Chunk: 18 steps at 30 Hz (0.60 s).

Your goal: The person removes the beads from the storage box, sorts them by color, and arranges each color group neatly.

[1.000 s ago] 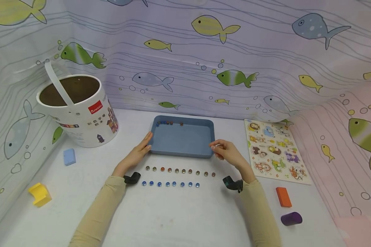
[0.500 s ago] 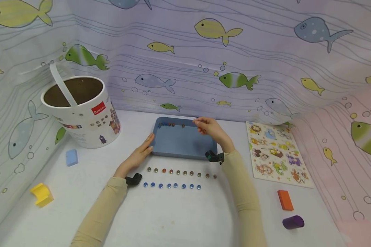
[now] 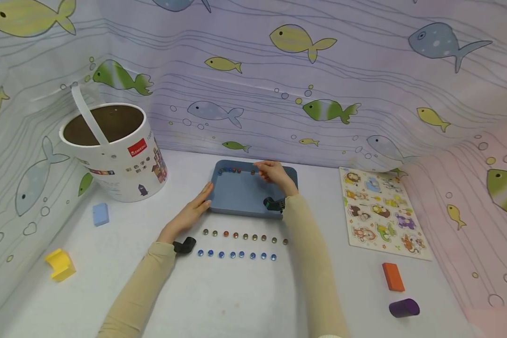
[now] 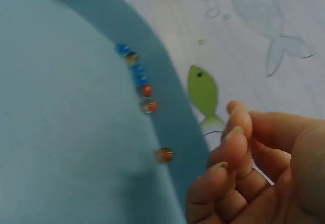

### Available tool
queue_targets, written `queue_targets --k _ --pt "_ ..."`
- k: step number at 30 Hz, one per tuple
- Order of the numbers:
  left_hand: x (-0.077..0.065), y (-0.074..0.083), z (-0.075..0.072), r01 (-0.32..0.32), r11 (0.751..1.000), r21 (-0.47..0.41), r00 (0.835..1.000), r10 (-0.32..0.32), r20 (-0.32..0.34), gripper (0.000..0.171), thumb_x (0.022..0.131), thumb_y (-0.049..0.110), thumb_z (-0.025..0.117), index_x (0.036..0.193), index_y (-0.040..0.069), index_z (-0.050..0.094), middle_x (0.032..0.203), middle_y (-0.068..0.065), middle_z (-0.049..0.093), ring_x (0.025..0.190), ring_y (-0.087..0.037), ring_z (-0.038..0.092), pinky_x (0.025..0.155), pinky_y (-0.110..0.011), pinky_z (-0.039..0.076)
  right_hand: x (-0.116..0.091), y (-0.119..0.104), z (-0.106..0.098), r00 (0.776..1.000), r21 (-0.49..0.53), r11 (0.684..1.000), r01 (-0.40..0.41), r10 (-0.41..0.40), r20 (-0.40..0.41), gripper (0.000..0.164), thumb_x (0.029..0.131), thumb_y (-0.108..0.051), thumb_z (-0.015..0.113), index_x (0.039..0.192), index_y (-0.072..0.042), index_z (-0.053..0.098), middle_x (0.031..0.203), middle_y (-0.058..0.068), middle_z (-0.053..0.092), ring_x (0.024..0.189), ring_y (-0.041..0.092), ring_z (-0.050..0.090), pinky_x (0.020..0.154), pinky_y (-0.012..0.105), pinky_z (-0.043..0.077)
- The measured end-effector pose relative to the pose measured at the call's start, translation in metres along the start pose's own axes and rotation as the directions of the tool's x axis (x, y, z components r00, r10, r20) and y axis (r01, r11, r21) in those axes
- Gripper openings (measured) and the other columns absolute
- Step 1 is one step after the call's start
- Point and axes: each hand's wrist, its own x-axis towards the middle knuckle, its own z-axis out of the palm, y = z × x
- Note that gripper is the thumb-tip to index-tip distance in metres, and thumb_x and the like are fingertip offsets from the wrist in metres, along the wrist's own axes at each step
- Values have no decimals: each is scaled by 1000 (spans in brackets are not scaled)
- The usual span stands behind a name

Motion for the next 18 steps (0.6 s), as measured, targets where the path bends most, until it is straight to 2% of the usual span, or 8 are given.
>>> queue_targets --k 4,8,18 --pt "1 -1 -2 -3 1000 12 1000 3 -9 58 106 21 37 156 9 12 165 -6 4 151 -32 7 122 -52 10 13 7 10 998 0 1000 -19 19 -59 36 102 -23 50 132 -6 59 78 0 57 61 4 49 59 21 41" --pt "1 -2 -3 -10 1000 11 1000 10 -11 58 106 21 37 156 9 11 165 -7 3 151 -33 7 122 -53 10 23 14 18 993 -54 998 -42 36 -110 34 101 -24 51 131 -10 62 75 -4 57 60 4 49 57 19 41" --pt "0 0 0 3 1000 -2 1000 -3 -1 57 106 20 37 156 10 11 165 -6 3 152 -31 6 123 -51 10 29 30 25 968 -89 992 -84 60 -243 30 99 -27 56 124 -16 67 79 -3 58 58 7 49 53 20 42"
